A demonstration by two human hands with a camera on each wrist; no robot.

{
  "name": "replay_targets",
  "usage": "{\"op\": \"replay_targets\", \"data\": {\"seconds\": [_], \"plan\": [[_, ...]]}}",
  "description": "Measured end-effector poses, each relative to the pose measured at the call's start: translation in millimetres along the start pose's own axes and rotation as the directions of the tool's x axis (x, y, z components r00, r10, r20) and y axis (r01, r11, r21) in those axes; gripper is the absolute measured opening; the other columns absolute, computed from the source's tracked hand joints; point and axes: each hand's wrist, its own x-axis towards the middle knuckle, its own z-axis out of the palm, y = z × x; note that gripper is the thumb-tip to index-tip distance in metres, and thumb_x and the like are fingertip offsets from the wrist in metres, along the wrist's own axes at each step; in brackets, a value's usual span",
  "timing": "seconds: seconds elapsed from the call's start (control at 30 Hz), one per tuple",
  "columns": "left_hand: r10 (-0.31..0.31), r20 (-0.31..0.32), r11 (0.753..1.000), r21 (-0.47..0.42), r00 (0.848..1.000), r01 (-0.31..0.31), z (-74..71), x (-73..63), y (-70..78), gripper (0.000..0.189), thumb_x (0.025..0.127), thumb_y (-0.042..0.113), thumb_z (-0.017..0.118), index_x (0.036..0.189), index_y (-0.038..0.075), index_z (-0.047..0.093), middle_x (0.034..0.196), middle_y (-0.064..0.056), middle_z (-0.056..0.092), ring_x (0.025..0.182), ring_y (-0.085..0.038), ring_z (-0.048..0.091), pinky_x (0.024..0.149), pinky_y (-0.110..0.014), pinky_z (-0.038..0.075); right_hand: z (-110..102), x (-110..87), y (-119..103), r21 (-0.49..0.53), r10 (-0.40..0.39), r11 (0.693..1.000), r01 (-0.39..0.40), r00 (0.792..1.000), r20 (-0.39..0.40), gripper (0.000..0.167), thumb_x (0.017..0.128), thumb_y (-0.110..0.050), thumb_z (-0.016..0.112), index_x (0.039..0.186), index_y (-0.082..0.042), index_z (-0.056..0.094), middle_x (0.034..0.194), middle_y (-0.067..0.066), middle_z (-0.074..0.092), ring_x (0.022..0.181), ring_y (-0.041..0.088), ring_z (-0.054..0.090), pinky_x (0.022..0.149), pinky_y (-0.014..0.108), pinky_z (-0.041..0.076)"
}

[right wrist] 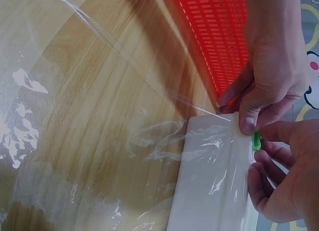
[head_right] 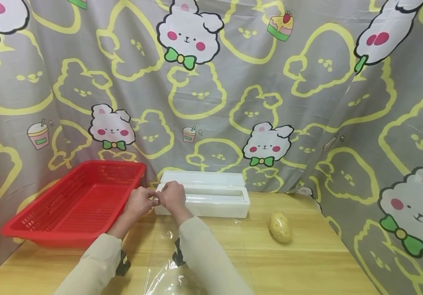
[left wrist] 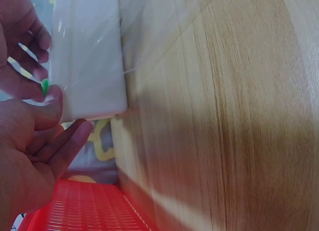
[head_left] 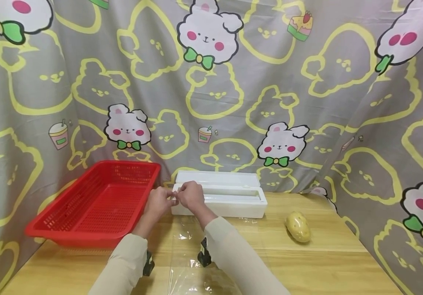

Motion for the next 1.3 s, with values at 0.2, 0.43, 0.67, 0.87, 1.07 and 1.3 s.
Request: {"op": "replay_targets", "data": {"seconds": [0.2, 0.43, 0.67, 0.87, 1.07, 1.3], "plan": [[-0.005, 0.006, 1.000, -0.003, 1.000, 0.005, 1.0, 2.1, -1.1, 0.019, 0.079, 0.019, 0.085, 0.098, 0.014, 0.083, 0.083, -0.004, 0.077, 0.068, -0.017, 0.052, 0.061, -0.029, 0.040, 0, 0.2, 1, 0.011, 0.009, 1.000, -0.009, 1.000, 0.001, 0.019, 0.084, -0.030, 0.080, 0.075, -0.013, 0.078, 0.075, -0.001, 0.072, 0.070, 0.016, 0.057, 0.055, 0.025, 0.043], [-0.021, 0.027, 1.000, -0.006, 0.999, 0.021, 1.9, 1.1, 0.0, 0.021, 0.080, 0.019, 0.085, 0.100, 0.012, 0.082, 0.079, -0.003, 0.075, 0.066, -0.016, 0.049, 0.058, -0.029, 0.037, 0, 0.1, 2, 0.025, 0.027, 0.999, -0.027, 1.000, -0.001, 0.025, 0.084, -0.031, 0.081, 0.071, -0.011, 0.074, 0.072, 0.000, 0.070, 0.068, 0.017, 0.057, 0.052, 0.024, 0.042], [-0.008, -0.004, 1.000, -0.007, 1.000, 0.008, 1.0, -1.1, 0.9, 0.027, 0.079, 0.019, 0.086, 0.103, 0.010, 0.081, 0.101, -0.009, 0.079, 0.083, -0.027, 0.068, 0.073, -0.041, 0.053, -4, 0.1, 6, 0.010, -0.002, 1.000, 0.003, 0.999, -0.035, 0.020, 0.079, -0.022, 0.080, 0.066, -0.009, 0.072, 0.068, 0.003, 0.069, 0.071, 0.022, 0.060, 0.061, 0.028, 0.049], [-0.003, -0.027, 1.000, -0.011, 1.000, 0.003, 0.9, -2.1, -1.0, 0.030, 0.078, 0.018, 0.087, 0.106, 0.008, 0.080, 0.108, -0.012, 0.077, 0.095, -0.034, 0.071, 0.082, -0.047, 0.055, -14, 1.9, 14, -0.013, -0.013, 1.000, 0.013, 1.000, -0.024, 0.015, 0.074, -0.016, 0.077, 0.063, -0.009, 0.071, 0.065, 0.002, 0.068, 0.071, 0.024, 0.061, 0.065, 0.030, 0.051], [-0.019, -0.014, 1.000, -0.009, 1.000, 0.018, 0.6, -2.1, -1.5, 0.032, 0.079, 0.018, 0.087, 0.109, 0.007, 0.079, 0.110, -0.014, 0.076, 0.095, -0.033, 0.071, 0.081, -0.046, 0.055, -25, 2.8, 20, -0.011, -0.020, 1.000, 0.020, 0.999, 0.031, 0.016, 0.074, -0.017, 0.078, 0.062, -0.009, 0.071, 0.063, 0.002, 0.065, 0.070, 0.023, 0.056, 0.064, 0.030, 0.049], [-0.028, -0.008, 1.000, -0.014, 1.000, 0.028, 2.4, -1.3, -1.5, 0.033, 0.079, 0.019, 0.087, 0.109, 0.007, 0.079, 0.107, -0.015, 0.077, 0.083, -0.026, 0.067, 0.071, -0.039, 0.051, -26, 4.1, 23, -0.013, -0.010, 1.000, 0.011, 0.999, 0.052, 0.018, 0.075, -0.019, 0.077, 0.061, -0.010, 0.069, 0.061, 0.000, 0.062, 0.064, 0.020, 0.053, 0.057, 0.028, 0.043]]}}
